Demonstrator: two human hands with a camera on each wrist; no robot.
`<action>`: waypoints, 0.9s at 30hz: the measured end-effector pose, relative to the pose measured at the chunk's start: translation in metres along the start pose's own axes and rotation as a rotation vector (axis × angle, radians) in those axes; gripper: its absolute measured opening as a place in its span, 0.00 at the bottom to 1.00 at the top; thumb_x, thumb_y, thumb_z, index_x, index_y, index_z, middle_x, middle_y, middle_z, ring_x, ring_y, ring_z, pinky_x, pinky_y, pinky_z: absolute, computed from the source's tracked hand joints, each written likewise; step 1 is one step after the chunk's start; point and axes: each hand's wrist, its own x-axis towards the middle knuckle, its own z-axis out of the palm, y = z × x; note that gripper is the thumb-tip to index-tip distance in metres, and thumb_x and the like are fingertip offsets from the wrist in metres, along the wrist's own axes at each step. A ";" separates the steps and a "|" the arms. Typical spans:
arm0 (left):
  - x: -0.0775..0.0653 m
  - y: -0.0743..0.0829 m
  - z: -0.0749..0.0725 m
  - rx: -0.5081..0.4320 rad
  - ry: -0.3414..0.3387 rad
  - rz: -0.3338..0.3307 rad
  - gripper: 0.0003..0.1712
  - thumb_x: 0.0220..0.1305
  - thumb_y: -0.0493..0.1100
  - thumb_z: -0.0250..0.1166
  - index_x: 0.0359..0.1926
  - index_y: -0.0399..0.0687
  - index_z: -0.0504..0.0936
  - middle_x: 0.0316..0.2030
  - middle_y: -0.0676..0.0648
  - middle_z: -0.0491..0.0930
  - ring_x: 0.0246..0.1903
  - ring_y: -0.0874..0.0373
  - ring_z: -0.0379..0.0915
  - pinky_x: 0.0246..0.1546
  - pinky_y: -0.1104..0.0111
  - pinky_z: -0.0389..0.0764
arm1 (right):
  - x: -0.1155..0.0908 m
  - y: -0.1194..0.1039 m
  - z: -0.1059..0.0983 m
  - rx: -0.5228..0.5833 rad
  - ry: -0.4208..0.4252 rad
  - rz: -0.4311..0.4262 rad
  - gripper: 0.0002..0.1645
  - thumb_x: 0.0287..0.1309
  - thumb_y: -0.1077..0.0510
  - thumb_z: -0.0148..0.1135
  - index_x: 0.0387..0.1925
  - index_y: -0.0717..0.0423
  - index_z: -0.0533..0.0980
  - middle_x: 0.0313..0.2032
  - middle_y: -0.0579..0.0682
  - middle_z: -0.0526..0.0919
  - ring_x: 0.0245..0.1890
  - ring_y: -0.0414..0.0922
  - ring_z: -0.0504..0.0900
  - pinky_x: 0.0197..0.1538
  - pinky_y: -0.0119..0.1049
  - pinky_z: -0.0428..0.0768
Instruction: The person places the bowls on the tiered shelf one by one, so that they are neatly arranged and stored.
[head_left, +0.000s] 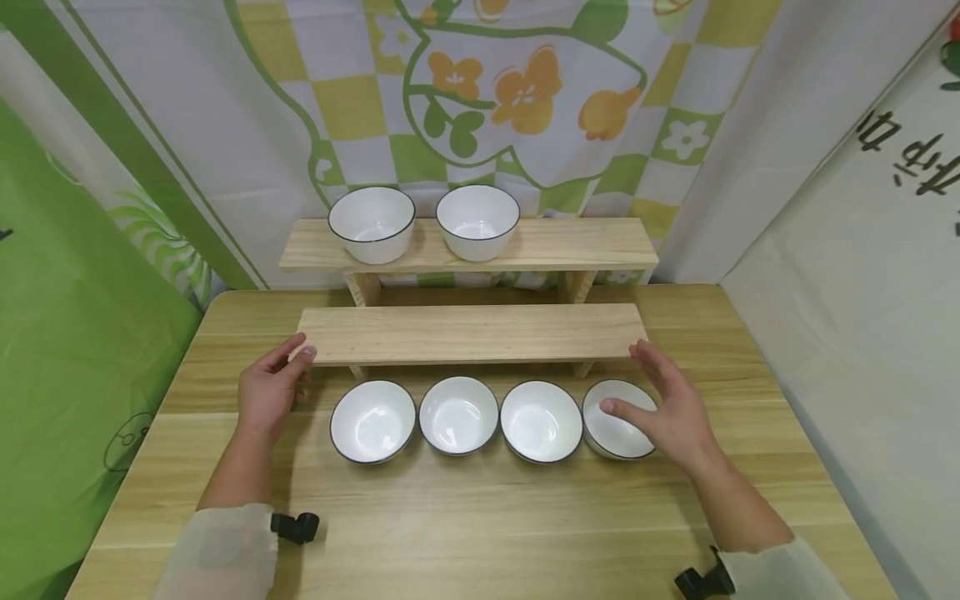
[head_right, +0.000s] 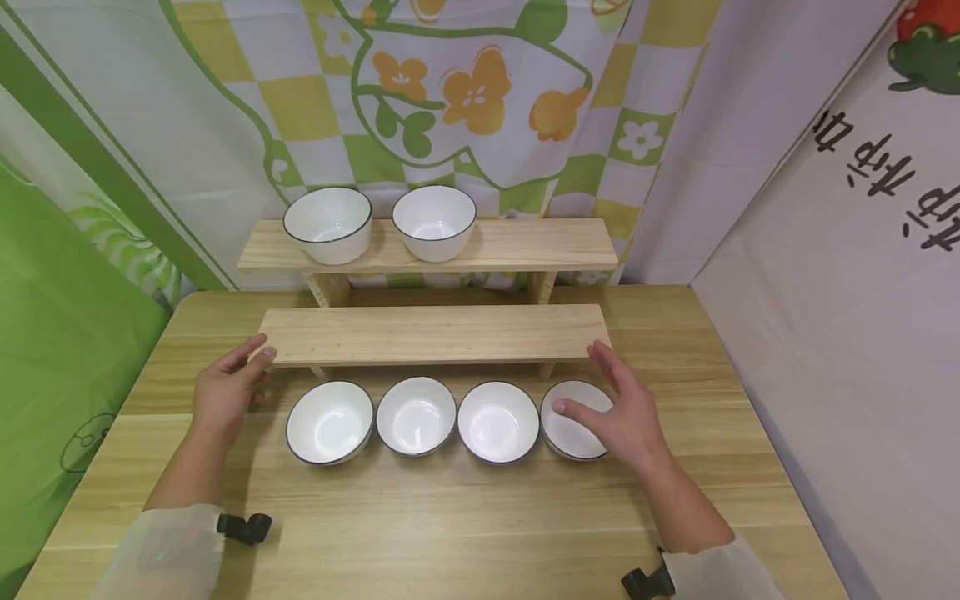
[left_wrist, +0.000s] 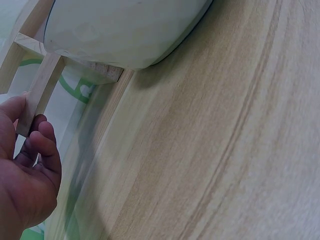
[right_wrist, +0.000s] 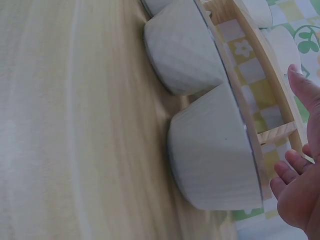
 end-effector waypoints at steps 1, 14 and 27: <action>0.000 0.000 0.000 0.002 0.000 -0.002 0.31 0.59 0.53 0.80 0.62 0.53 0.85 0.31 0.55 0.81 0.24 0.65 0.77 0.16 0.73 0.77 | -0.001 0.001 0.000 -0.004 0.003 0.001 0.66 0.51 0.47 0.84 0.81 0.55 0.54 0.76 0.56 0.65 0.77 0.59 0.61 0.74 0.60 0.62; 0.000 -0.001 0.000 0.003 -0.002 -0.016 0.31 0.59 0.53 0.79 0.63 0.53 0.85 0.34 0.56 0.81 0.25 0.65 0.77 0.17 0.73 0.78 | -0.016 0.024 0.007 -0.051 0.012 -0.012 0.65 0.46 0.48 0.86 0.79 0.56 0.58 0.74 0.59 0.67 0.74 0.63 0.63 0.76 0.46 0.62; -0.001 0.001 0.001 -0.010 -0.001 -0.015 0.32 0.60 0.52 0.79 0.64 0.52 0.84 0.33 0.56 0.83 0.25 0.65 0.77 0.17 0.74 0.78 | -0.022 0.034 0.010 -0.105 -0.036 0.051 0.75 0.39 0.44 0.89 0.82 0.51 0.53 0.78 0.59 0.60 0.76 0.66 0.57 0.71 0.65 0.60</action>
